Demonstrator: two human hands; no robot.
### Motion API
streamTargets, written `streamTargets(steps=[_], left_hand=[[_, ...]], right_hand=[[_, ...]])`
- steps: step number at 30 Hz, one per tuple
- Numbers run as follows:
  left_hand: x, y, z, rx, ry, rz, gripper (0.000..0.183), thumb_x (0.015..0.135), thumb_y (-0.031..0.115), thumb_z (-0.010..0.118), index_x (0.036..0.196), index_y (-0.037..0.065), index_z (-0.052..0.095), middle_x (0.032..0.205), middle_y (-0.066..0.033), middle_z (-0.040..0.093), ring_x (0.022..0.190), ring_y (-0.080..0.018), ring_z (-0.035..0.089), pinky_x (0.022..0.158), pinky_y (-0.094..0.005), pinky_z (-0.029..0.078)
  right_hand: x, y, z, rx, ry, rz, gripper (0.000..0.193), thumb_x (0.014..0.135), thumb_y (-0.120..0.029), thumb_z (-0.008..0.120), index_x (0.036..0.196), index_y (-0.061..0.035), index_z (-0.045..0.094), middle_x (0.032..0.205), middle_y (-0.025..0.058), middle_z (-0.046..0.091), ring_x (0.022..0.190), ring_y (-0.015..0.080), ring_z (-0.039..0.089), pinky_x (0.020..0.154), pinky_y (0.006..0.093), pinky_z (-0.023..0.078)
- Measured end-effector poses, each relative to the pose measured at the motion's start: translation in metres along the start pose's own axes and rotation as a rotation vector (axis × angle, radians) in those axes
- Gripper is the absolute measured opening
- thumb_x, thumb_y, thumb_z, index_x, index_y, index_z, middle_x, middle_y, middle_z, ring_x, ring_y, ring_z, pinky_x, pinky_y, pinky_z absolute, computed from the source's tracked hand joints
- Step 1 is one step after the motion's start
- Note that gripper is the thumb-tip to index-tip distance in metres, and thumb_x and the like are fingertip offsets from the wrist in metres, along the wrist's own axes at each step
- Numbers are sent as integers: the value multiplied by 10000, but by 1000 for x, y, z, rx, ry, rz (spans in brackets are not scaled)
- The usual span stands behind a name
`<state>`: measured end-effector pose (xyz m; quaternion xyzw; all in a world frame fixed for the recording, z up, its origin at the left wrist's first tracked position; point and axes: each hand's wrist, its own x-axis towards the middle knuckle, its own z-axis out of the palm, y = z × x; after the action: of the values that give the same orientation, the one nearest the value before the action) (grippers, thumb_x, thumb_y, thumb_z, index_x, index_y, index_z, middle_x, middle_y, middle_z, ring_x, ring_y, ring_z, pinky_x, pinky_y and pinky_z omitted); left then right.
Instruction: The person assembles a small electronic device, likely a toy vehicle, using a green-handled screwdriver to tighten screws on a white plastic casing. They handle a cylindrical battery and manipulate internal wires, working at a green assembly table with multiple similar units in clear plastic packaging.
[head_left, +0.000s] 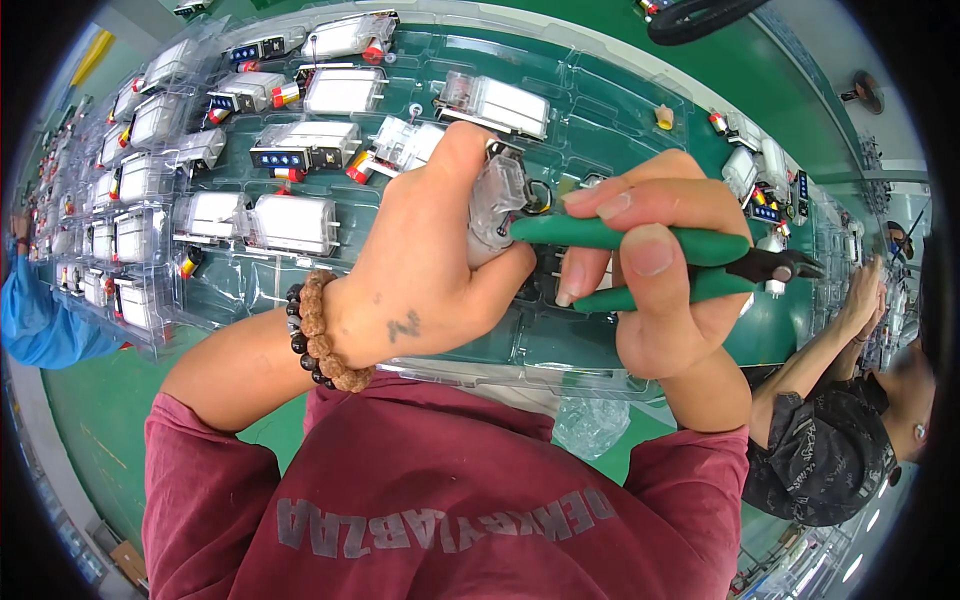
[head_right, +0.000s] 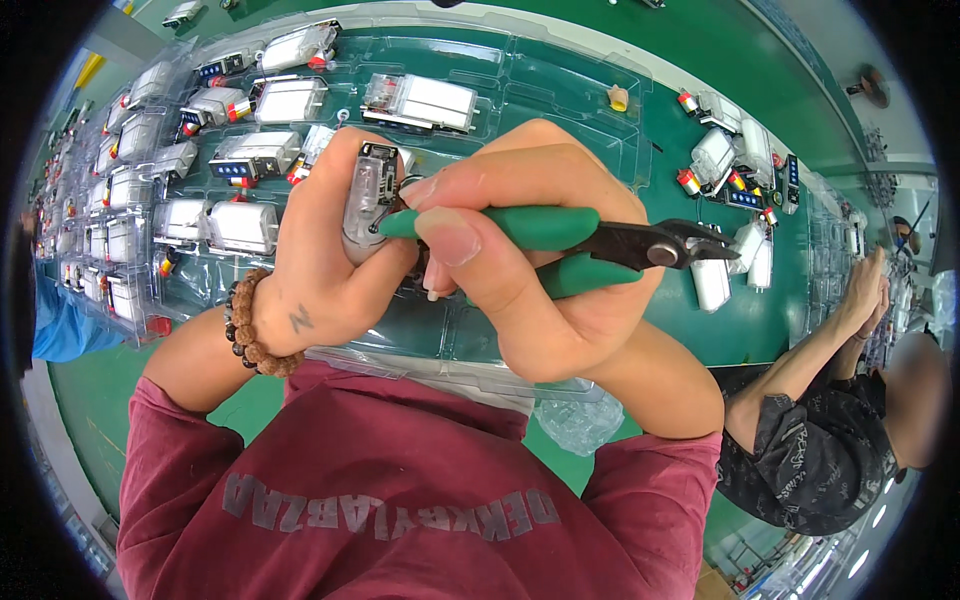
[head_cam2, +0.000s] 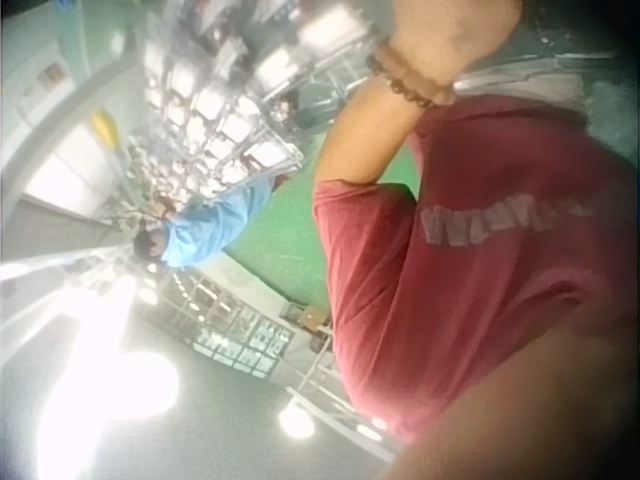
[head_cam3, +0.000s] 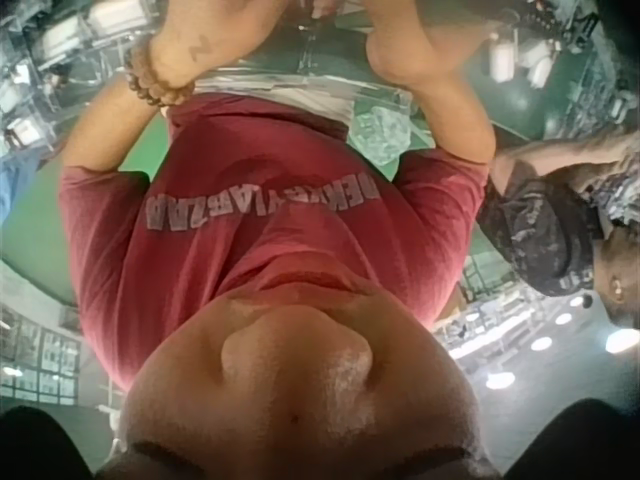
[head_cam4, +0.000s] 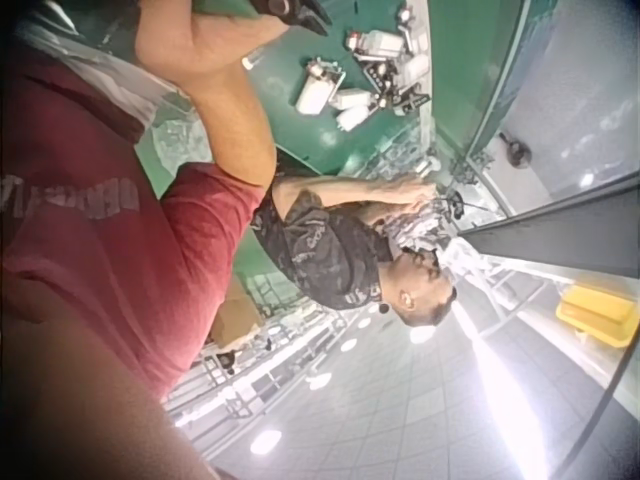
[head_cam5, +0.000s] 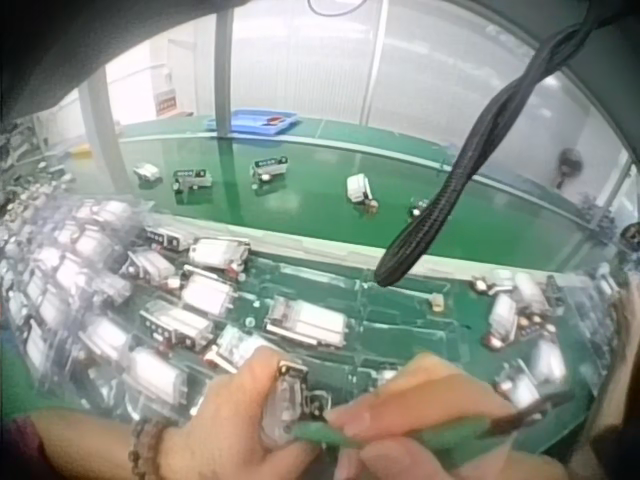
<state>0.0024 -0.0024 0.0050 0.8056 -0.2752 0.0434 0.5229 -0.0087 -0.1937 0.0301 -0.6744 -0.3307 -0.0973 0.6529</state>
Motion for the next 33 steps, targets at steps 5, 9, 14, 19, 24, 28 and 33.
streamTargets(steps=[5,9,14,19,24,28,33], left_hand=[[1,0,0,2,-5,10,517,696,37,637,1146,-28,391,837,-250,559,765,-486,556,645,-477,452],[1,1,0,18,-12,3,524,696,40,639,1148,-29,383,815,-250,561,746,-490,555,628,-487,445],[0,2,0,14,-11,6,506,699,44,637,1131,-30,383,790,-249,562,735,-494,555,619,-499,440],[0,1,1,-12,-26,-10,503,702,47,634,1128,-30,376,779,-248,561,733,-493,557,617,-504,439],[-1,1,1,10,-44,-3,521,700,57,653,1127,-22,366,783,-247,562,730,-486,563,616,-506,440],[-4,-3,3,31,-15,65,531,698,62,672,1124,-18,365,801,-248,565,728,-482,569,611,-507,442],[-2,0,3,55,-31,16,544,703,58,672,1143,-22,362,809,-248,564,752,-481,573,626,-506,450]], right_hand=[[2,-1,-6,-34,-54,4,189,979,-141,474,1049,28,522,927,214,591,533,147,581,520,285,519],[3,-1,-6,-51,-56,-12,185,976,-140,477,1047,23,528,913,204,595,530,143,579,507,279,513],[3,-2,-6,-78,-67,-10,182,976,-138,477,1041,22,531,910,202,598,525,139,576,509,273,510],[4,-2,-6,-89,-76,-22,177,972,-129,482,1037,27,534,907,200,596,524,138,575,505,269,505],[4,-5,-6,-72,-84,49,153,954,-101,505,1007,34,553,894,193,598,534,139,585,508,264,500],[1,-5,-3,-80,-93,27,129,932,-71,534,995,34,575,883,192,606,557,145,600,520,265,505],[3,-8,-2,-324,-158,-178,150,865,-9,616,1009,26,592,911,200,638,601,160,622,563,272,518]])
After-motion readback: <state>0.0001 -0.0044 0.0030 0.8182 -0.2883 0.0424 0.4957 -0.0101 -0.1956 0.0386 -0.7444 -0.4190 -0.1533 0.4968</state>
